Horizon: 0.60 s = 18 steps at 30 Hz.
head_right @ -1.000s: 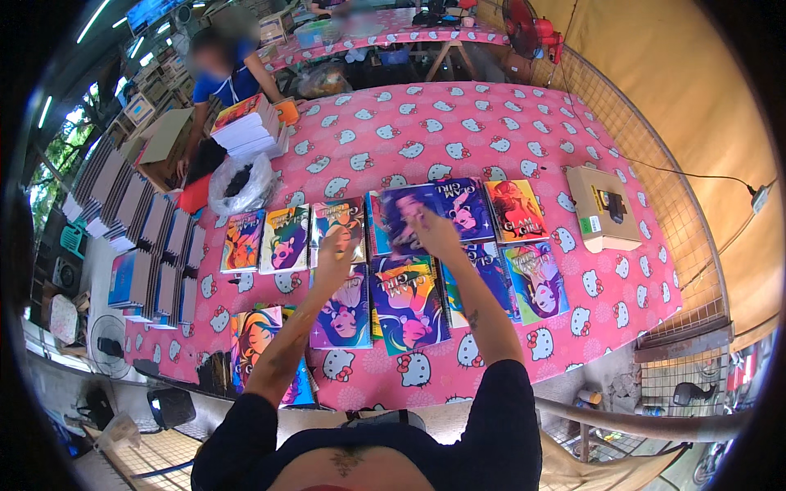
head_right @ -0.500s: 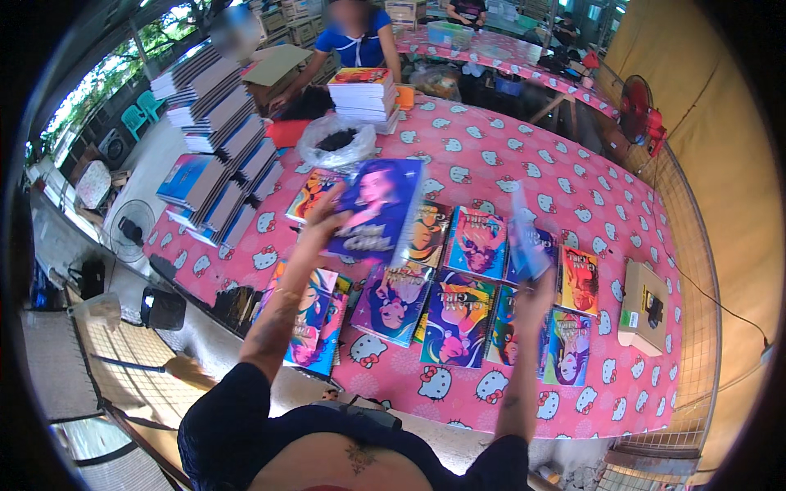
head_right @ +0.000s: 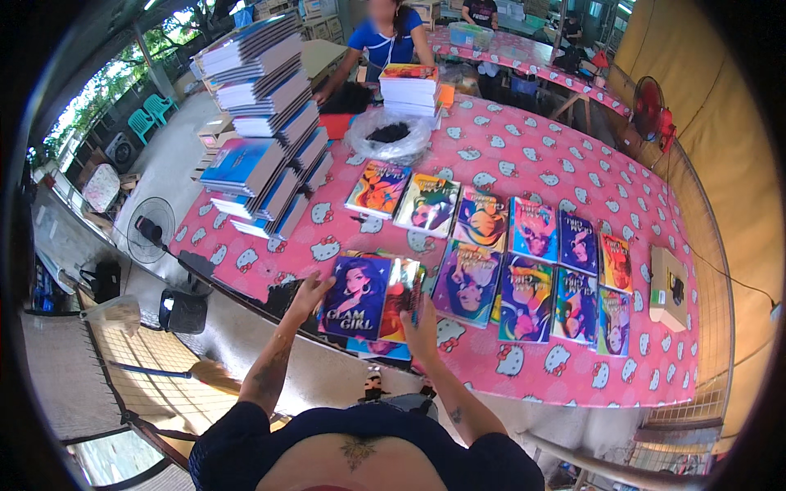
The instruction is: The person sorts through notebooks arranged on a table, gathering them into small piles and then stacking the piles onto a larger column of notebooks.
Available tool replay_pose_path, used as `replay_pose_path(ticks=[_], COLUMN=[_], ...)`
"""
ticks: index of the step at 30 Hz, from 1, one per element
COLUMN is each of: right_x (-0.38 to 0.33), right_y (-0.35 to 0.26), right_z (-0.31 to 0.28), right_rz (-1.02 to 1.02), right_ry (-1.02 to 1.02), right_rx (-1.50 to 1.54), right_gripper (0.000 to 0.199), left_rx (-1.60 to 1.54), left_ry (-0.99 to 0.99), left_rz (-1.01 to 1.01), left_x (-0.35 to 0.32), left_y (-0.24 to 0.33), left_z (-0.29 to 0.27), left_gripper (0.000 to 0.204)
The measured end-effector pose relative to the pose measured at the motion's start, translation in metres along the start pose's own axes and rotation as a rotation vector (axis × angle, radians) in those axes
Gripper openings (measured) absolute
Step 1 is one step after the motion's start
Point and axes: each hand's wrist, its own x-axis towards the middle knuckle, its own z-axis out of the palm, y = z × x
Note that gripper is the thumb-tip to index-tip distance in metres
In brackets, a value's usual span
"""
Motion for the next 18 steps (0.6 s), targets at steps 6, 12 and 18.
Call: replay_pose_path(ticks=[6,12,18], right_x=[0.030,0.037,0.020], right_y=[-0.036,-0.040,-0.060], right_z=[0.004,0.054,0.041], right_rz=[0.484,0.613,-0.041], right_ry=[-0.156,-0.263,-0.069], right_rx=[0.768,0.739,0.575], right_gripper=[0.042,0.061,0.077], left_rx=[-0.438,-0.433,-0.801], left_ry=[-0.424,-0.319,-0.442], left_rz=[-0.123,0.000,0.155], left_x=[0.005,0.022,-0.017], left_y=[0.028,0.016,0.066], left_z=[-0.018,-0.008,-0.041], left_gripper=[0.044,0.054,0.075])
